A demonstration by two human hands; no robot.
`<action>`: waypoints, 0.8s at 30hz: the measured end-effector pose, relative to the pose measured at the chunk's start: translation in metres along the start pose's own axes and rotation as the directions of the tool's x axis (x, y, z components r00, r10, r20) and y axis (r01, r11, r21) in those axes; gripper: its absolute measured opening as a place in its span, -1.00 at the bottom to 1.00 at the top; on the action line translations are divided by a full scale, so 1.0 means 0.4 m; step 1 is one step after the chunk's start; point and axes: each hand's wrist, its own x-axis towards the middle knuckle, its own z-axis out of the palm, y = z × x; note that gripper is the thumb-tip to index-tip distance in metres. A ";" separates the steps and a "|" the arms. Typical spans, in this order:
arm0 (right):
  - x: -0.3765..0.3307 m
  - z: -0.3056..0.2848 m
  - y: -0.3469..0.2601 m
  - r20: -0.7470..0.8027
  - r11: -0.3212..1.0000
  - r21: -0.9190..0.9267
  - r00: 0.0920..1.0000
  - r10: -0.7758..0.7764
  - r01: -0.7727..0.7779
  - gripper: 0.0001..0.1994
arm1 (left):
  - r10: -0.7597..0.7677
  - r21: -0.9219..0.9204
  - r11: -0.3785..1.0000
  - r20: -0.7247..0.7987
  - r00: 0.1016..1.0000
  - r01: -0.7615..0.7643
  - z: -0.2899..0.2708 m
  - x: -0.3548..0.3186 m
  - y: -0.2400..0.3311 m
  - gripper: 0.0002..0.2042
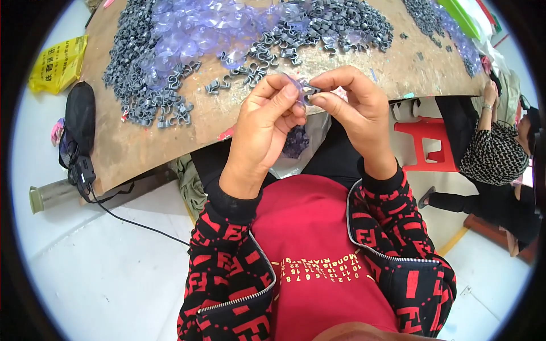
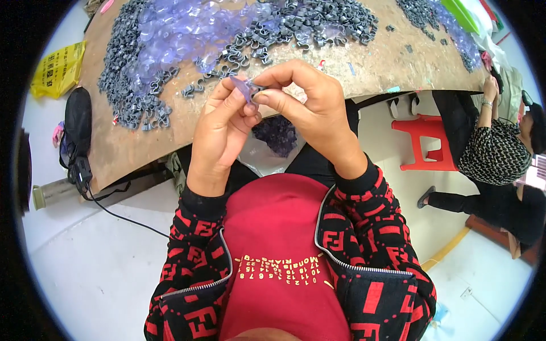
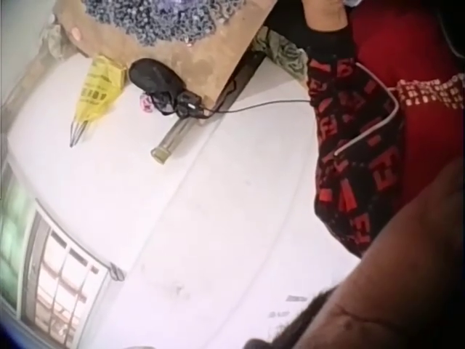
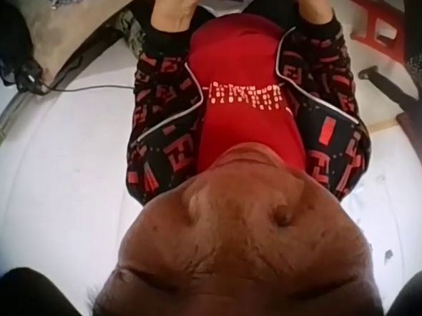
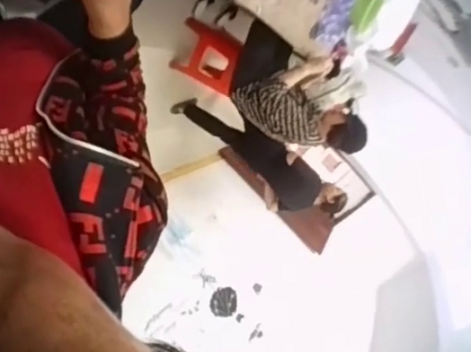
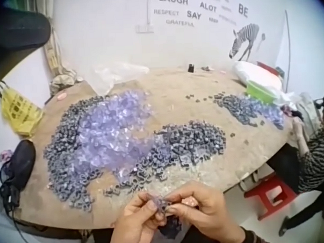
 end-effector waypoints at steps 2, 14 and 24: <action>-0.002 0.001 -0.009 0.011 0.994 0.091 0.998 0.055 -0.055 -0.82 | -0.058 -0.124 0.990 0.030 0.998 0.061 -0.009 0.004 -0.003 -0.92; 0.010 -0.012 -0.001 0.004 0.998 -0.060 0.999 0.031 -0.031 -0.83 | 0.137 0.416 0.901 -0.005 0.991 -0.122 0.018 -0.004 0.025 -0.87; 0.009 -0.011 0.006 -0.023 0.906 0.401 0.987 0.159 -0.137 -0.84 | -0.031 0.059 0.998 0.087 0.996 0.026 -0.016 0.004 0.010 -0.90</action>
